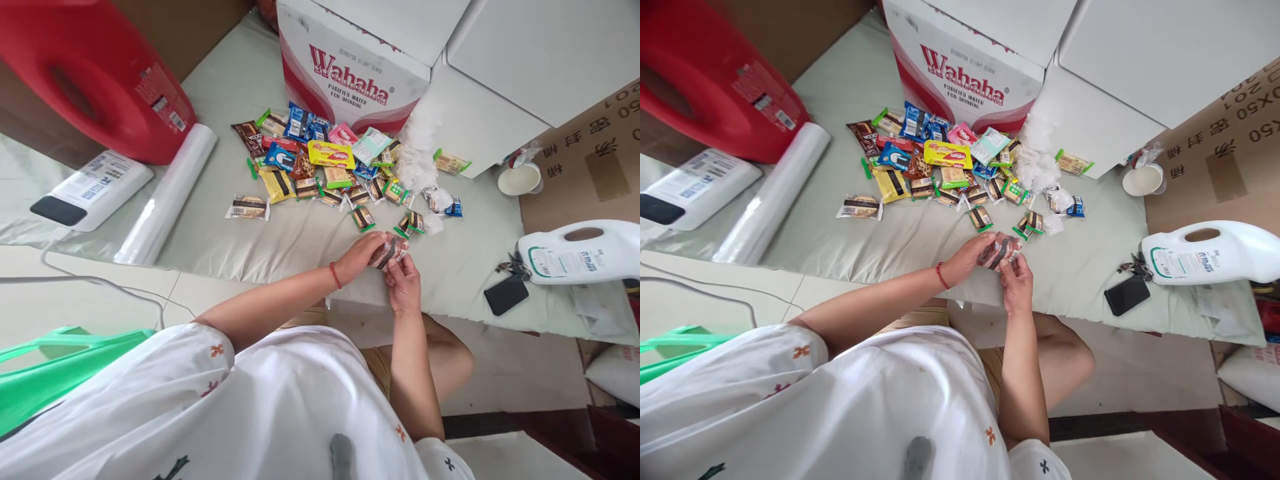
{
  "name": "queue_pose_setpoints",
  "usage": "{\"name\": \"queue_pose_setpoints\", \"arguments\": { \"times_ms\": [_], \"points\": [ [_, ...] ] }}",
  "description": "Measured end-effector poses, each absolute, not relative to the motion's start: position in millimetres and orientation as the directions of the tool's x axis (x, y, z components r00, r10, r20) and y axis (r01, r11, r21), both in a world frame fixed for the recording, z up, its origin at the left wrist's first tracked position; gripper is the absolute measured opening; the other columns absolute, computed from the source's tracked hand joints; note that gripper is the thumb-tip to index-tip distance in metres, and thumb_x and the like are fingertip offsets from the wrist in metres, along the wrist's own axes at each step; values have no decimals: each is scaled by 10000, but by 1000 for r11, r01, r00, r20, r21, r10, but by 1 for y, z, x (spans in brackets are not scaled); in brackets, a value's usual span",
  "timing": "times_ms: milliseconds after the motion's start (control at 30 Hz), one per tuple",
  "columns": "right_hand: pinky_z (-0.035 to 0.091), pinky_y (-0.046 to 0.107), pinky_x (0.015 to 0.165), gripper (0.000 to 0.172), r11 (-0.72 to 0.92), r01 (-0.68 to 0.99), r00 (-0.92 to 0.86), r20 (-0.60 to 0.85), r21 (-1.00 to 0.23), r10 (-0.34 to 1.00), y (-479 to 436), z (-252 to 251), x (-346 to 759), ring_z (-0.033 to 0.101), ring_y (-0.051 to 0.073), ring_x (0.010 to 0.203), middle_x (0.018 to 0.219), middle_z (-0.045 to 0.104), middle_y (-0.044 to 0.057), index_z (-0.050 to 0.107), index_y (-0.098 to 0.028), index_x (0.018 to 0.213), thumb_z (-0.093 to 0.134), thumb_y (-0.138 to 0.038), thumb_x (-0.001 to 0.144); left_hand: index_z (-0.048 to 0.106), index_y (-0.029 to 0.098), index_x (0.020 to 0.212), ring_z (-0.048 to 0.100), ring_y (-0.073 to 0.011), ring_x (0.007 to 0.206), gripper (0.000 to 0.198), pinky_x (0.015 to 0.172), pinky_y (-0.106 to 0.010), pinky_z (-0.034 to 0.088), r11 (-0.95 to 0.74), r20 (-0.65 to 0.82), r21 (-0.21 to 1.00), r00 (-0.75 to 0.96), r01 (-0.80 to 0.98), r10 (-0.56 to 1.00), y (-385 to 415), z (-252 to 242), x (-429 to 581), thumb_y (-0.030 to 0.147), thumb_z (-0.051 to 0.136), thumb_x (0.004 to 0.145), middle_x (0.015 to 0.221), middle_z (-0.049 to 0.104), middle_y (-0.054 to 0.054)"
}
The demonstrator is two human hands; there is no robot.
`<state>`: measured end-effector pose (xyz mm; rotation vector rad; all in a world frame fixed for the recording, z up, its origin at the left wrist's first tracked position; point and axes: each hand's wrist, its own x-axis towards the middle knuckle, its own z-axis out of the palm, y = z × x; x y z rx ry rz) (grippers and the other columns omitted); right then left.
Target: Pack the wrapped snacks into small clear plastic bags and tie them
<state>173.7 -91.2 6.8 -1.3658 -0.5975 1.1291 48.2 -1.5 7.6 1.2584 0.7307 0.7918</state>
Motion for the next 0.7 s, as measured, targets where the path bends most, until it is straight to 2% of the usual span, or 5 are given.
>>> {"name": "queue_pose_setpoints", "arguments": {
  "times_ms": [167, 333, 500, 600, 700],
  "points": [
    [520, 243, 712, 674, -215, -138, 417, -254, -967, 873, -92, 4, 171, 647, 158, 919, 1224, 717, 41, 649, -243, 1315, 858, -481, 719, 600, 168, 983, 636, -147, 847, 457, 791, -279, 526, 438, -291, 877, 509, -195, 810, -3, 3, 60, 413, 871, 708, 949, 682, -22],
    [553, 343, 950, 646, -236, 8, 547, -193, -972, 815, -109, 4, 168, 670, 210, 1115, 1291, 715, 66, 626, -241, 1341, 831, -473, 774, 551, 192, 938, 587, -113, 656, 440, 617, -243, 482, 634, -376, 717, 604, -291, 702, -7, 1, 71, 492, 820, 762, 790, 630, 16],
    [550, 257, 648, 504, -299, -46, 546, -275, -953, 791, -148, 13, 197, 665, 158, 795, 991, 761, 20, 714, -235, 1123, 887, -456, 705, 608, 185, 842, 665, -204, 996, 287, 873, -324, 551, 149, -133, 989, 567, 19, 813, -4, 6, 52, 434, 751, 840, 968, 690, -67],
    [282, 182, 378, 480, -445, -115, 592, -421, -888, 687, -157, 25, 255, 417, 66, 472, 679, 646, -29, 691, -200, 889, 917, -526, 619, 636, 200, 1002, 647, -227, 1130, 186, 928, -367, 572, -166, 82, 976, 474, 139, 877, 5, 12, 13, 365, 633, 916, 1174, 664, -107],
    [189, 193, 348, 492, -580, 19, 698, -404, -815, 591, -127, 50, 337, 337, 55, 429, 555, 554, -21, 625, -180, 698, 954, -504, 529, 645, 207, 1000, 648, -233, 1127, 165, 968, -398, 566, -354, 231, 878, 364, 321, 902, 9, 14, -38, 339, 553, 959, 1163, 654, -106]
  ]
}}
